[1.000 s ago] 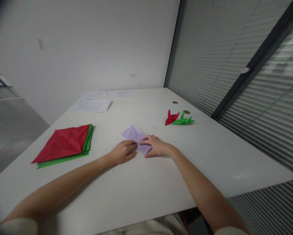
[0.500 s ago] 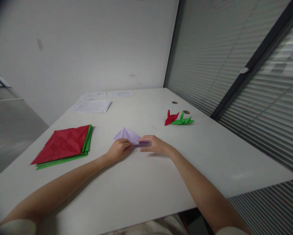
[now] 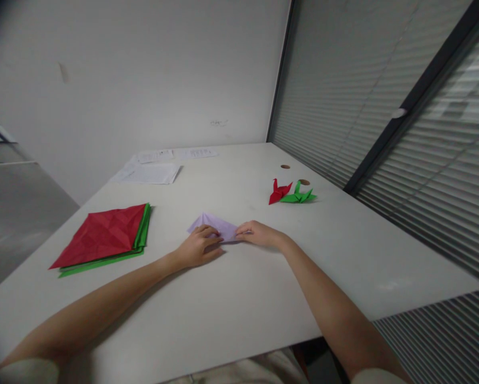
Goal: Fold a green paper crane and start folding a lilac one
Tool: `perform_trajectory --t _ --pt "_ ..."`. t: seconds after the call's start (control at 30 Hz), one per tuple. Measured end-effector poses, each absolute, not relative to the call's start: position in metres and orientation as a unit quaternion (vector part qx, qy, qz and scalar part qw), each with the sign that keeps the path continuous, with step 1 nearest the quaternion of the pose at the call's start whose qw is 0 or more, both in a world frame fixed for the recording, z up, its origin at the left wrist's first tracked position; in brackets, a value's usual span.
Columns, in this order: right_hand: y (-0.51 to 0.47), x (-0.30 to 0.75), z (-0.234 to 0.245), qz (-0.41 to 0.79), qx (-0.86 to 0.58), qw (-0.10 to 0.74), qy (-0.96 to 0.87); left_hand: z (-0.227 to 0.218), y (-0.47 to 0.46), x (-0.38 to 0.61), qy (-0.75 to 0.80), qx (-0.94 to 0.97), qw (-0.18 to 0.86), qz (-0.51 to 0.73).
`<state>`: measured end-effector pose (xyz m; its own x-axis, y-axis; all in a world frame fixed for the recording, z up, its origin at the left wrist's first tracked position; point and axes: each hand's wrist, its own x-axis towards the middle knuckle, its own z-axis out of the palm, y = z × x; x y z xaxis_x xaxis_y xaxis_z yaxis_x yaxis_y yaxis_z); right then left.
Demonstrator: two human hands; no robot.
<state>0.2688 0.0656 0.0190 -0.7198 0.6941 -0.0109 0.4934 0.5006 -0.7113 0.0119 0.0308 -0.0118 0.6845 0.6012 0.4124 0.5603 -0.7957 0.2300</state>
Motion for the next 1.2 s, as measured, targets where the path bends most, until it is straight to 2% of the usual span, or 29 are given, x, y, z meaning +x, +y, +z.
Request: perform_trajectory --t 0.27,0.5,0.77,1.0,1.2 --pt "0.076 0.267 0.000 0.242 -0.463 0.230 -0.821 -0.003 0.018 0.017 0.182 0.965 0.073 0.171" --pt "0.069 0.253 -0.005 0.136 -0.537 0.190 -0.810 0.003 0.014 0.018 0.223 0.964 0.038 0.142" --pt "0.066 0.244 -0.009 0.084 -0.593 0.180 -0.781 0.004 0.012 0.019 0.207 0.968 0.028 0.140" --pt "0.064 0.239 -0.012 0.021 -0.600 0.152 -0.785 -0.001 0.015 0.020 0.161 0.969 0.081 0.169" --pt "0.061 0.236 -0.011 -0.006 -0.580 0.133 -0.803 -0.002 0.016 0.020 0.188 0.960 0.112 0.173"
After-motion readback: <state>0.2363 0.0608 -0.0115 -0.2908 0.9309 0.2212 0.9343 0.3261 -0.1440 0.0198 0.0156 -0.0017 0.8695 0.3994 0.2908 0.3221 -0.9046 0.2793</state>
